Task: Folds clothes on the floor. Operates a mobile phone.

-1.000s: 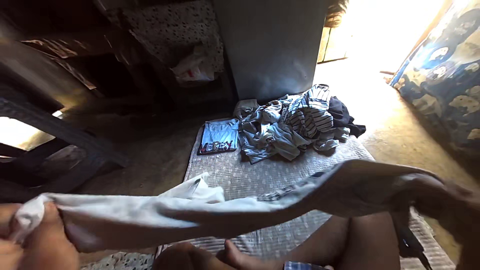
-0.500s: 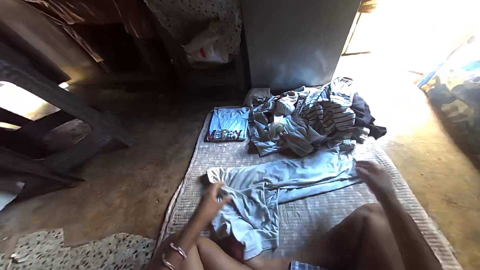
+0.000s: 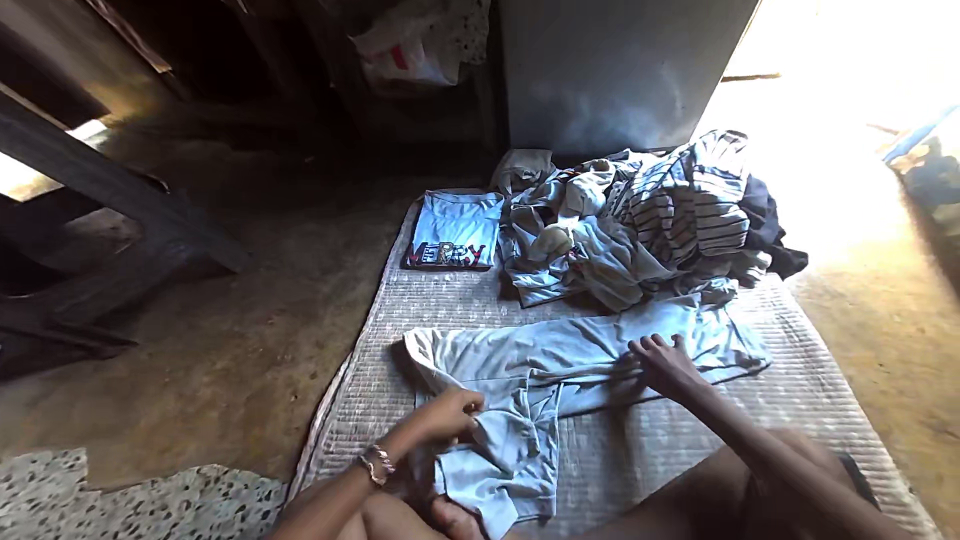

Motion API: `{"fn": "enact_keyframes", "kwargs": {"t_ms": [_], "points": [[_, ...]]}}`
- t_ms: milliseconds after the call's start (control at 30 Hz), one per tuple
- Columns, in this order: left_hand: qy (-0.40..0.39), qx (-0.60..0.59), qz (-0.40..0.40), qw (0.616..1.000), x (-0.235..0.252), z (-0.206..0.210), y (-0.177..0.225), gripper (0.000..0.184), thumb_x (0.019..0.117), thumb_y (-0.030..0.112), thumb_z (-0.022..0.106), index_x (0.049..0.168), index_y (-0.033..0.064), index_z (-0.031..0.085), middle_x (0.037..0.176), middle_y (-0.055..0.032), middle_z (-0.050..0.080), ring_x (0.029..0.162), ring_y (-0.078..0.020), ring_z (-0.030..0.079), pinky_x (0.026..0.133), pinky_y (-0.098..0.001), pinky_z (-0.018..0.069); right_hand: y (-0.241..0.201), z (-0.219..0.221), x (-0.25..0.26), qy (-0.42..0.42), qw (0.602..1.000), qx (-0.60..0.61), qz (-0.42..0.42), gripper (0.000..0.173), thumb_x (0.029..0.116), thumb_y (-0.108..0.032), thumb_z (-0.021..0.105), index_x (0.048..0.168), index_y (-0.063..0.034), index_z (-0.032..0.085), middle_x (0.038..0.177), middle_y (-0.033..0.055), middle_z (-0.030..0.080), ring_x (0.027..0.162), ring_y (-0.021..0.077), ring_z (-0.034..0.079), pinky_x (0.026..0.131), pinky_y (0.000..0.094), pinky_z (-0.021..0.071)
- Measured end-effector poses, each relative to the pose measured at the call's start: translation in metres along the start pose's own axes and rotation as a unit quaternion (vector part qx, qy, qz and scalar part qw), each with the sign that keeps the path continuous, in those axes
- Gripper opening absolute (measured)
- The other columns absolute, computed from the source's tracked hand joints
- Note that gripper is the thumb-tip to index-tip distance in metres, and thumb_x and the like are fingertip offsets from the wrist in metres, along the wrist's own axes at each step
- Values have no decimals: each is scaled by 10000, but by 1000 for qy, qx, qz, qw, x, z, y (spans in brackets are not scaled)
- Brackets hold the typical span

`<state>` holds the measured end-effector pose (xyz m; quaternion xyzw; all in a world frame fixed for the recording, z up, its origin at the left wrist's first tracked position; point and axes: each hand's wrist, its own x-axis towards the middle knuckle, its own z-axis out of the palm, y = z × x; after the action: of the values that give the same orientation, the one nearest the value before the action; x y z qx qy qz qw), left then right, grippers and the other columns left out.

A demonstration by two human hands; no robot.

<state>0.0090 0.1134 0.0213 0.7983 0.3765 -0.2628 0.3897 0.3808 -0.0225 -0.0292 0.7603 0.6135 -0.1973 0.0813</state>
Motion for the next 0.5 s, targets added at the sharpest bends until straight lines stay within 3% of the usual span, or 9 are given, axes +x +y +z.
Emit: {"fn": "enact_keyframes", "kwargs": {"t_ms": [67, 167, 233, 333, 400, 433, 500], "points": [[-4, -128, 9, 992, -20, -40, 4, 181, 1024, 51, 578, 1186, -25, 599, 898, -103, 643, 694, -164, 654, 715, -355, 591, 29, -1, 4, -27, 999, -26, 8, 431, 942, -143, 674, 1347, -19, 595, 1286, 292, 609, 1249, 499, 546, 1027, 710, 367], [100, -294, 54, 949, -50, -116, 4, 123, 1043, 2, 479, 1086, 41, 587, 736, 16, 677, 633, -58, 657, 648, -229, 571, 61, -32, 6, -77, 996, 24, 49, 368, 1008, -270, 626, 1297, -42, 625, 1201, 303, 659, 1143, 535, 615, 909, 729, 462], [189, -360, 89, 909, -63, -165, 6, 174, 1072, 42, 424, 1077, 87, 592, 784, 4, 733, 667, -41, 691, 614, -182, 564, 76, -77, 4, -9, 993, 100, 65, 338, 1003, -170, 618, 1287, 13, 633, 1156, 346, 654, 1112, 573, 604, 903, 763, 431], [339, -435, 153, 820, -72, -210, 31, 266, 1109, 125, 303, 1053, 201, 552, 874, 78, 715, 802, -37, 710, 734, -218, 604, 114, -128, 7, 190, 961, 200, 23, 213, 992, -102, 652, 1142, 50, 659, 988, 313, 668, 916, 519, 646, 796, 736, 473], [418, -472, 204, 749, -65, -215, 59, 231, 1113, 152, 304, 1096, 226, 522, 981, 70, 733, 917, -86, 729, 820, -280, 610, 117, -157, 1, 210, 938, 276, 1, 190, 1060, -87, 520, 1125, 74, 598, 982, 290, 629, 874, 423, 624, 781, 634, 480], [442, -445, 217, 748, -60, -208, 74, 183, 1108, 142, 328, 1204, 218, 463, 1079, 56, 708, 984, -93, 713, 862, -293, 590, 105, -171, -9, 182, 925, 333, -1, 214, 1088, -87, 431, 1135, 69, 569, 995, 240, 604, 879, 328, 603, 795, 539, 493], [446, -321, 242, 800, -47, -170, 101, 471, 1048, 97, 480, 1477, 107, 286, 1274, -47, 624, 1073, -85, 654, 914, -297, 543, 71, -182, -34, 169, 866, 470, -31, 260, 1079, -132, 339, 1108, -26, 575, 852, 54, 616, 697, 108, 610, 623, 308, 545]]}}
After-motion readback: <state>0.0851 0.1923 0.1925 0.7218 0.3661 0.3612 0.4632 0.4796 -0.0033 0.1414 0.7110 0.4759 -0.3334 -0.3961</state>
